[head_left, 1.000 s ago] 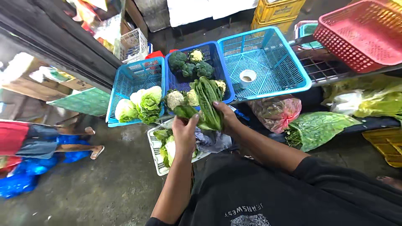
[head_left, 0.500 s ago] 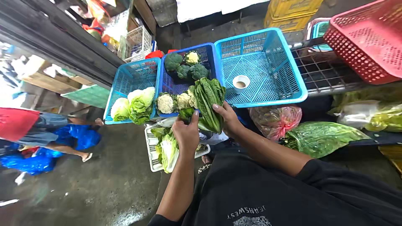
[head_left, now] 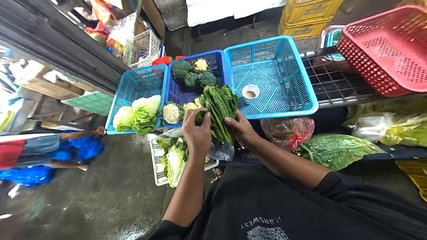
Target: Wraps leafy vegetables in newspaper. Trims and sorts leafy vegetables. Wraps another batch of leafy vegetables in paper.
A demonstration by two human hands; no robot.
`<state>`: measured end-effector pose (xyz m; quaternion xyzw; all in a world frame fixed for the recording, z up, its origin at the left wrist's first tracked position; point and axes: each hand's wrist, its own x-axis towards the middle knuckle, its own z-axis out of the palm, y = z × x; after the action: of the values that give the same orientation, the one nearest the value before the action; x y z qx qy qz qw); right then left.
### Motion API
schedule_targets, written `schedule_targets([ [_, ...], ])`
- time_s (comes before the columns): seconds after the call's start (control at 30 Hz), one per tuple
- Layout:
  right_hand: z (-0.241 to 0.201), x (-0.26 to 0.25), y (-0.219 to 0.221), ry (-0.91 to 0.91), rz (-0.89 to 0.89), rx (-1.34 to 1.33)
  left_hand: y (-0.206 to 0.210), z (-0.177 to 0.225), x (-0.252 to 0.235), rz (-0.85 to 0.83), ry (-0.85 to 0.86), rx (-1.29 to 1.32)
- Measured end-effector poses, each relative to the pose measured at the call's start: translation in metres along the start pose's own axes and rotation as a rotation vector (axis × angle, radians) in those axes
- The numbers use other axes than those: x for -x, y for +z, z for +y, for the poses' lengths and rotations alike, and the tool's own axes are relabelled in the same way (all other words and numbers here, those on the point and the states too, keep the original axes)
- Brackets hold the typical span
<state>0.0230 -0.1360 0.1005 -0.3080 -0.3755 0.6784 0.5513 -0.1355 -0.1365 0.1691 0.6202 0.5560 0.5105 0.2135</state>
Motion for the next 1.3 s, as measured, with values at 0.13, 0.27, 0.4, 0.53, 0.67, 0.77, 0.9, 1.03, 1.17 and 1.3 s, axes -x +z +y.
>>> schedule_targets([
  [0.13,-0.002,-0.002,0.001,0.027,0.043,-0.035,0.002,0.006,-0.001,0.056,0.024,0.16],
  [0.27,-0.014,-0.004,0.006,0.174,0.147,-0.053,-0.007,0.016,0.015,-0.006,0.125,0.414],
  [0.4,-0.02,-0.013,0.009,0.31,0.197,-0.118,-0.025,0.032,0.027,-0.142,0.158,0.585],
  [0.53,-0.025,-0.023,0.016,0.346,0.167,-0.239,-0.041,0.032,0.029,-0.304,0.169,0.798],
  [0.67,-0.03,-0.03,0.024,0.325,0.119,-0.308,-0.052,0.026,0.034,-0.266,0.151,0.717],
  [0.77,-0.029,-0.027,0.03,0.29,0.067,-0.247,-0.052,0.026,0.035,-0.155,0.145,0.625],
  [0.9,-0.025,-0.035,0.037,0.294,0.106,-0.17,-0.051,0.032,0.042,-0.009,0.236,0.418],
  [1.03,-0.032,-0.063,0.041,0.232,0.195,-0.273,-0.052,0.034,0.056,0.295,0.356,0.239],
  [1.17,-0.047,-0.074,0.047,0.171,0.137,-0.392,-0.077,0.025,0.052,0.409,0.365,0.19],
  [1.3,-0.044,-0.064,0.049,0.225,-0.086,-0.537,-0.109,-0.001,0.057,0.432,0.34,0.089],
])
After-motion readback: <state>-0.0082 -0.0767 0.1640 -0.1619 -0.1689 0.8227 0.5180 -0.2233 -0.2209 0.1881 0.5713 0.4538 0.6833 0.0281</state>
